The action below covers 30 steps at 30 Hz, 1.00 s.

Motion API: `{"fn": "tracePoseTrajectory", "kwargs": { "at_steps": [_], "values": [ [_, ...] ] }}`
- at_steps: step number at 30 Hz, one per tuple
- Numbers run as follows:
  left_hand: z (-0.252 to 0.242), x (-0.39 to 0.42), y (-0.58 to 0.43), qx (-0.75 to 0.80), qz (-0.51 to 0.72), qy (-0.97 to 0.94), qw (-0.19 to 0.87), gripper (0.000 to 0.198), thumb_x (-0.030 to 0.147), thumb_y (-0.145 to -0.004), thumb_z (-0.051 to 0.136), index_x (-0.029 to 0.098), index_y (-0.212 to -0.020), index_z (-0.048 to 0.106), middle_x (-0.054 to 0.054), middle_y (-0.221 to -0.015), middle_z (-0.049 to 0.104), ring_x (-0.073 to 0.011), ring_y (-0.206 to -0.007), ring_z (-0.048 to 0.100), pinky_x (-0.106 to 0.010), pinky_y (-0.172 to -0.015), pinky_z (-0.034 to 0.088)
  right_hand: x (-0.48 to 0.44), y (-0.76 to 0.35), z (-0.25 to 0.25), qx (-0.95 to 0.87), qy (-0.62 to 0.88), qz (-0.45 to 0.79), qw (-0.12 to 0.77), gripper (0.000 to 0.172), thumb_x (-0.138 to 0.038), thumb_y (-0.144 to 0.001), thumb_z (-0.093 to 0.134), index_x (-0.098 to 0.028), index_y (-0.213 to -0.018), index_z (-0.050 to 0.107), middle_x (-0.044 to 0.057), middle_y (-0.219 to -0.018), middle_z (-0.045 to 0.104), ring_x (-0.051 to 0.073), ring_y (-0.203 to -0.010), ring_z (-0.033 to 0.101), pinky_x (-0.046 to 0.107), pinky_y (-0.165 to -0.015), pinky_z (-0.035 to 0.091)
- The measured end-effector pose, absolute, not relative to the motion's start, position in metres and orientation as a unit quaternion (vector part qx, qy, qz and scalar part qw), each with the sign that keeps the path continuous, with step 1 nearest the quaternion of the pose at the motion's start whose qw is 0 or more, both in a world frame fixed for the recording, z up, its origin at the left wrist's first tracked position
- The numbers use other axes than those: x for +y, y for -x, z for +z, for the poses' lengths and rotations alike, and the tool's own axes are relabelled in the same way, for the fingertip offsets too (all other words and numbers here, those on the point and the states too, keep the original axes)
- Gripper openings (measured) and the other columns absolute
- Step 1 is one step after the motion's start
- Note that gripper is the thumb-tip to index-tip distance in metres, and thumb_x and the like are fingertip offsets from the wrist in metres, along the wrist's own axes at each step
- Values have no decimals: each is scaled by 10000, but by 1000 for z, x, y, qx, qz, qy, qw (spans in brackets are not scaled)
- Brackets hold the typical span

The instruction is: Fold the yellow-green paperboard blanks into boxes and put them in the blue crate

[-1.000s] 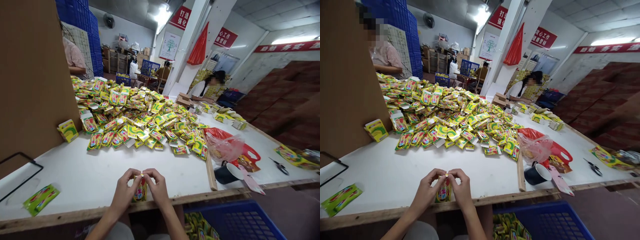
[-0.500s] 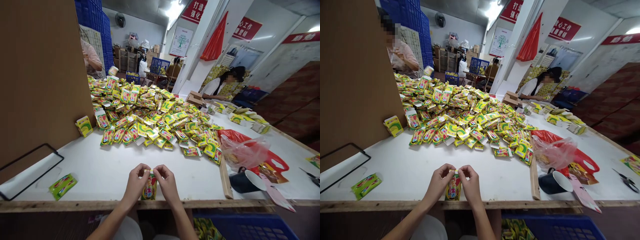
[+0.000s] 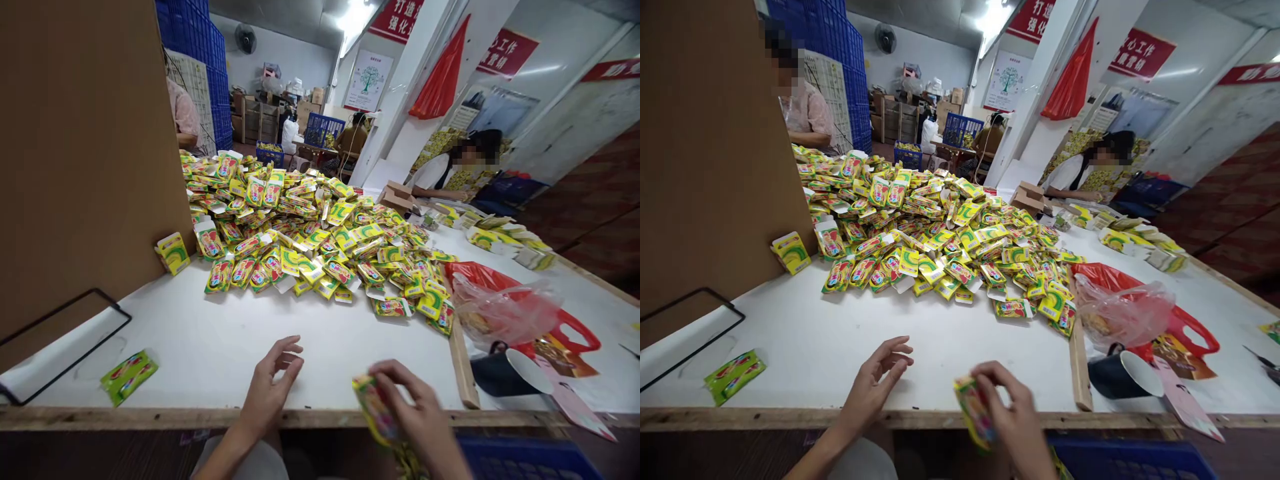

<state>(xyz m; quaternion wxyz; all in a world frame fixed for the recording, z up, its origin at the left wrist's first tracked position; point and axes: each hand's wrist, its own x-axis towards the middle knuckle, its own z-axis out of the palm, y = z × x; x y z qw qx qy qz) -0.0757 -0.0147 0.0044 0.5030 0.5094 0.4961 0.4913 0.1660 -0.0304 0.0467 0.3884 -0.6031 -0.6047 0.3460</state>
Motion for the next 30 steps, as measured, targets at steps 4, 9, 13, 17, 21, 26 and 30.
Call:
{"fn": "tracePoseTrajectory", "kwargs": {
  "at_steps": [4,9,13,17,21,26,30],
  "values": [
    [2,-11,73,524,456,-510,508,257,387,-822,538,191,-943,652,-70,-913,681,-197,-823,627,-303,-762,489,-15,-218,79,-599,646,348,321,290,-447,-688,692,-217,-865,701,88,-830,724,263,-768,665,318,-631,520],
    [0,-12,73,513,420,-560,497,242,369,-831,520,193,-930,653,-49,-826,673,-194,-781,612,-297,-740,472,83,-154,50,-438,606,469,470,501,-440,-692,687,-166,-1075,517,62,-643,713,217,-497,666,299,-468,495],
    [-3,-15,78,532,428,-546,485,239,361,-849,496,183,-924,637,-52,-834,668,-193,-767,618,-305,-726,474,153,-103,25,-428,603,436,513,304,-428,-745,628,-197,-907,517,35,-596,682,212,-521,670,284,-439,487],
    [-4,-16,79,538,472,-534,451,218,307,-851,508,184,-1002,605,-77,-970,644,-199,-862,618,-325,-778,487,150,-105,30,-456,599,375,541,240,-420,-753,606,-196,-779,523,30,-603,641,206,-556,648,279,-468,472],
    [-6,-17,76,529,555,-525,370,336,249,-848,532,237,-1182,491,-85,-1253,500,-220,-1154,499,-374,-953,436,81,-127,41,-566,567,307,514,141,-316,-748,645,-187,-736,590,37,-725,646,209,-732,631,295,-653,496],
    [-12,-25,71,451,547,-610,355,368,170,-855,534,258,-1203,448,-67,-1196,530,-210,-1156,509,-400,-1004,414,-7,-117,38,-801,424,167,388,188,-120,-868,498,-219,-943,640,76,-957,648,206,-911,617,325,-782,506],
    [-21,-34,71,401,569,-631,343,371,100,-886,459,273,-1209,398,-62,-1155,558,-190,-1119,550,-406,-983,444,-34,-105,25,-806,390,124,428,346,-29,-843,525,-245,-1109,572,80,-1053,641,202,-988,612,349,-833,521]
  ]
}}
